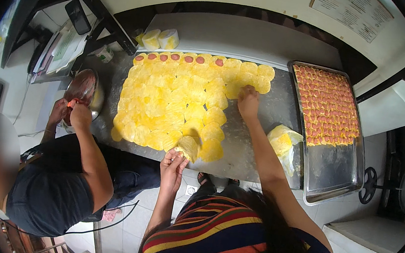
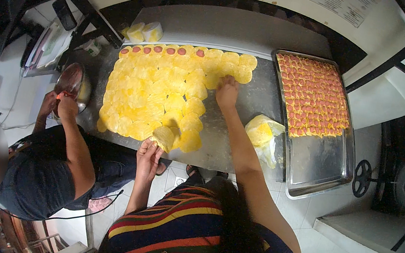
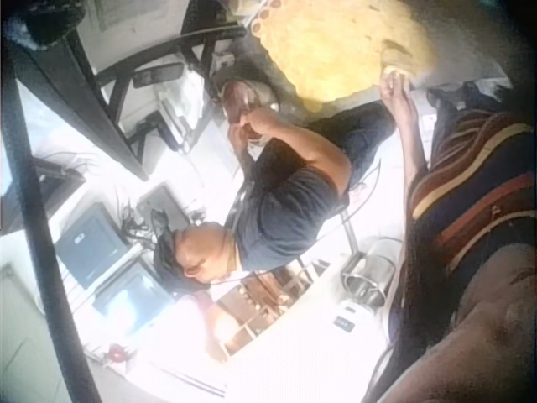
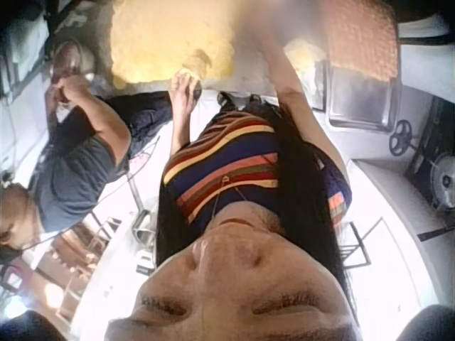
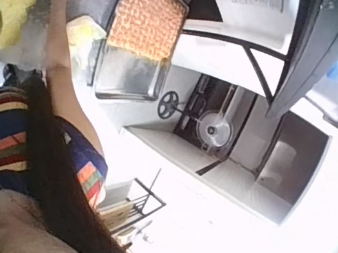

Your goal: The person places yellow dough discs on a metal tray and adds a red filling to each one. Another person is working nearby with a bowl of red filling.

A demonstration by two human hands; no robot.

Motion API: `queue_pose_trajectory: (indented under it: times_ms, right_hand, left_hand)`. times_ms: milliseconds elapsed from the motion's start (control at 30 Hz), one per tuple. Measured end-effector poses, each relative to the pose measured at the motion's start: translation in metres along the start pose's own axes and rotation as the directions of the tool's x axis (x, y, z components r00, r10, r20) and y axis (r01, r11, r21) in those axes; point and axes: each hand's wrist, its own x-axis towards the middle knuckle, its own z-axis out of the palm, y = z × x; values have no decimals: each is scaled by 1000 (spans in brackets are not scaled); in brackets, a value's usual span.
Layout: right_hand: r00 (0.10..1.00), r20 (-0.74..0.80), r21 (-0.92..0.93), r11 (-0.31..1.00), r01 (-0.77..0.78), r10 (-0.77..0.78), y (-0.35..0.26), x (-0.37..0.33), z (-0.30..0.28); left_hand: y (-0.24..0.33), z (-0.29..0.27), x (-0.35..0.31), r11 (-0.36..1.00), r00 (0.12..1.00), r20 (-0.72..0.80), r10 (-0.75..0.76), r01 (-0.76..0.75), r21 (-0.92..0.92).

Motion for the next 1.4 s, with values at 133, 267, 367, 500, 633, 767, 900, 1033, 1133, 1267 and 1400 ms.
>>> queue_pose_trajectory:
  times_ms: [133,267,367,500,633,767,900,1033,1133,1267,1400]
  right_hand:
    - [990,119,-34,996,78,-73,8,-7,4]
    - [987,141,11,998,70,-70,7,-7,-4]
    - [982,181,116,993,30,-51,-9,-7,-21]
    - [741,671,628,548,-553,-21,-43,-53,-47]
    - [608,762,631,460,-624,-221,-99,-96,-103]
    - [627,770,616,398,-680,-120,-89,-115,-97]
    - [574,802,560,125,-819,167,-66,-103,-90]
    - [636,717,684,-113,-720,284,-62,-51,-89]
    - [734,593,712,209,-670,332,-33,-14,-58]
    - [926,171,52,935,-350,337,-18,-16,-39]
    - [976,200,-44,994,99,-88,-8,-35,-35]
  left_hand:
    - [-1,2,1,1000,999,32,-12,12,-1]
    - [-4,10,3,1000,998,63,-30,30,9]
    - [-13,12,7,997,995,77,-68,65,31]
    - [-22,33,12,995,996,42,-80,77,57]
    - [-31,45,18,993,991,111,-80,69,94]
    - [-39,50,19,988,994,64,-85,76,132]
    - [-32,60,13,983,998,4,-59,57,172]
    - [-29,47,7,981,999,-9,-49,50,188]
    - [-29,36,5,983,999,2,-51,50,176]
    - [-26,26,-3,982,998,-26,-61,65,176]
    - [-27,14,-3,983,998,-20,-68,70,169]
